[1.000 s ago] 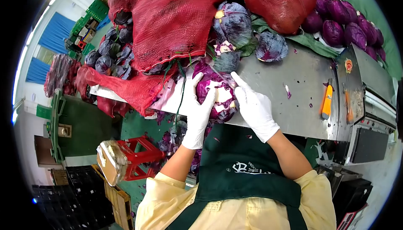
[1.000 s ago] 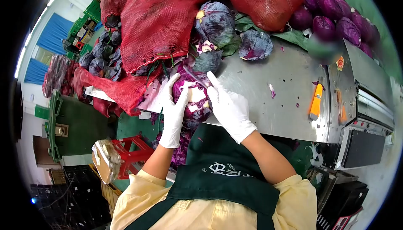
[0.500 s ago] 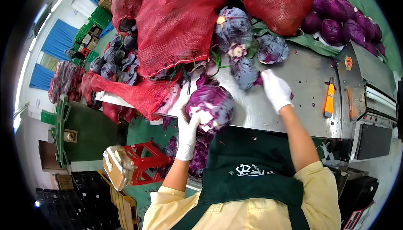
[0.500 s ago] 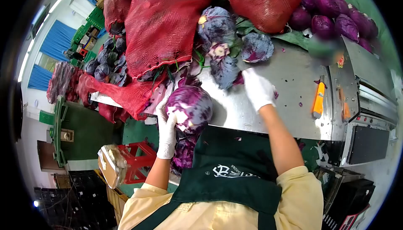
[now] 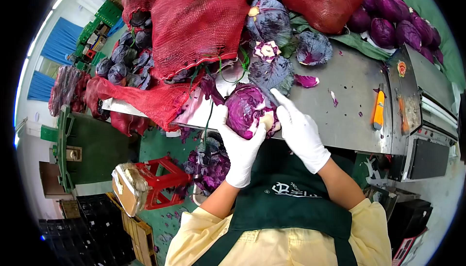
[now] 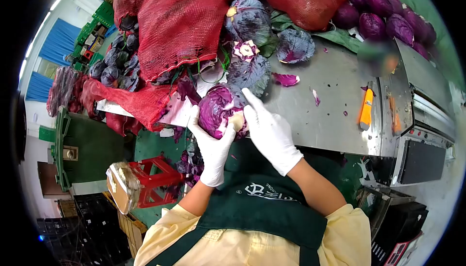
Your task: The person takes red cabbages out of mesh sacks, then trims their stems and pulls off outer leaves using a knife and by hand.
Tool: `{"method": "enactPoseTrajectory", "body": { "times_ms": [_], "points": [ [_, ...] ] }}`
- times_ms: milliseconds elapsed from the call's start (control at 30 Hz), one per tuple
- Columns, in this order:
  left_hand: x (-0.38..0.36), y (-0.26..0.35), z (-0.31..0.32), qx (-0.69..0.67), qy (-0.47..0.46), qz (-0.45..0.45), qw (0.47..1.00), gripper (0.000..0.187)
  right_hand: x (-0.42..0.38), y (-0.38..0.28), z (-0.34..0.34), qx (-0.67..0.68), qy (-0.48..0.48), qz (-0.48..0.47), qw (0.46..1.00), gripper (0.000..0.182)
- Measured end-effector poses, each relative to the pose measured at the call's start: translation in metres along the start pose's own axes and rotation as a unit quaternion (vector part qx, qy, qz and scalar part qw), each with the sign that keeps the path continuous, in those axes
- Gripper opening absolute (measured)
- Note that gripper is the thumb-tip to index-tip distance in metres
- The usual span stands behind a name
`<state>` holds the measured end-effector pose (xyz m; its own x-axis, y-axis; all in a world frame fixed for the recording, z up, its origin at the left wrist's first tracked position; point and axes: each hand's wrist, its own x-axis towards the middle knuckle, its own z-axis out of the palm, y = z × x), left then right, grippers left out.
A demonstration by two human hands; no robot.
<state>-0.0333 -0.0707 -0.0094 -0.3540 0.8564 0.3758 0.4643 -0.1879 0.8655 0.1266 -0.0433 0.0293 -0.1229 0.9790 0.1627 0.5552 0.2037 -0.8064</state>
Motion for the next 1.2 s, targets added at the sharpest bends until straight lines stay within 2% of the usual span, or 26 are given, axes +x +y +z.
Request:
{"method": "enactPoseTrajectory", "body": {
  "times_ms": [167, 267, 333, 367, 433, 467, 500, 600, 633, 667, 733, 767, 800, 867, 900, 933, 1000, 1033, 1067, 1200],
  "points": [
    [-0.005, -0.002, 0.008, 0.036, 0.024, 0.055, 0.998, 0.103, -0.004, -0.008, 0.005, -0.113, 0.026, -0.034, 0.993, 0.050],
    [-0.005, -0.002, 0.009, 0.057, 0.028, 0.065, 0.996, 0.103, -0.002, -0.007, 0.004, -0.131, 0.044, -0.036, 0.990, 0.044],
    [-0.003, -0.002, 0.008, 0.064, 0.023, 0.072, 0.995, 0.103, 0.007, 0.001, -0.001, -0.090, 0.040, -0.016, 0.995, 0.036],
    [-0.002, -0.002, 0.008, 0.055, 0.018, 0.065, 0.996, 0.102, 0.012, 0.010, 0.001, -0.026, 0.074, -0.002, 0.997, 0.030],
    [0.004, -0.001, 0.005, 0.067, 0.009, 0.071, 0.995, 0.099, 0.018, 0.011, -0.001, -0.038, 0.075, -0.015, 0.996, 0.030],
    [0.009, -0.002, 0.005, 0.020, 0.000, 0.045, 0.999, 0.098, 0.019, 0.012, -0.002, -0.050, 0.075, -0.025, 0.996, 0.030],
    [0.014, -0.002, 0.003, 0.013, -0.014, 0.032, 0.999, 0.096, 0.025, 0.012, -0.003, -0.068, 0.046, 0.005, 0.997, 0.032],
    [0.031, -0.003, -0.006, -0.030, -0.062, 0.004, 0.998, 0.086, 0.043, 0.028, 0.002, -0.100, 0.068, 0.017, 0.993, 0.036],
    [0.033, 0.002, -0.007, -0.120, -0.078, -0.017, 0.990, 0.086, 0.049, 0.039, 0.006, -0.080, 0.072, 0.013, 0.994, 0.040],
    [0.038, 0.008, -0.008, -0.209, -0.094, -0.035, 0.973, 0.086, 0.054, 0.048, 0.008, -0.115, 0.040, 0.045, 0.992, 0.042],
    [0.054, -0.002, -0.025, -0.208, -0.201, -0.036, 0.957, 0.086, 0.060, 0.062, 0.005, -0.135, 0.032, 0.081, 0.987, 0.044],
    [0.060, -0.007, -0.031, -0.208, -0.219, -0.047, 0.952, 0.086, 0.064, 0.082, 0.006, -0.145, 0.029, 0.071, 0.986, 0.042],
    [0.068, -0.016, -0.038, -0.150, -0.229, -0.022, 0.961, 0.082, 0.065, 0.082, -0.006, -0.149, -0.012, 0.078, 0.986, 0.044],
    [0.085, -0.038, -0.040, -0.068, -0.217, -0.026, 0.973, 0.075, 0.048, 0.061, -0.025, -0.157, -0.006, 0.129, 0.979, 0.046],
    [0.091, -0.055, -0.037, -0.035, -0.185, -0.007, 0.982, 0.067, 0.043, 0.071, -0.023, -0.178, 0.048, 0.075, 0.980, 0.043],
    [0.093, -0.049, -0.029, -0.083, -0.160, -0.057, 0.982, 0.060, 0.037, 0.073, -0.023, -0.204, 0.103, 0.022, 0.973, 0.041],
    [0.110, -0.057, -0.021, -0.061, -0.155, -0.059, 0.984, 0.060, 0.020, 0.072, -0.036, -0.105, 0.075, -0.025, 0.991, 0.032],
    [0.118, -0.045, -0.022, -0.080, -0.204, -0.070, 0.973, 0.047, 0.011, 0.073, -0.036, -0.097, 0.031, -0.028, 0.994, 0.030],
    [0.122, -0.031, -0.020, -0.150, -0.233, -0.095, 0.956, 0.045, 0.003, 0.073, -0.035, -0.089, -0.011, -0.030, 0.996, 0.029],
    [0.141, -0.021, -0.015, -0.160, -0.286, -0.096, 0.940, 0.044, -0.007, 0.061, -0.032, -0.033, -0.077, -0.022, 0.996, 0.033]
  ]
}}
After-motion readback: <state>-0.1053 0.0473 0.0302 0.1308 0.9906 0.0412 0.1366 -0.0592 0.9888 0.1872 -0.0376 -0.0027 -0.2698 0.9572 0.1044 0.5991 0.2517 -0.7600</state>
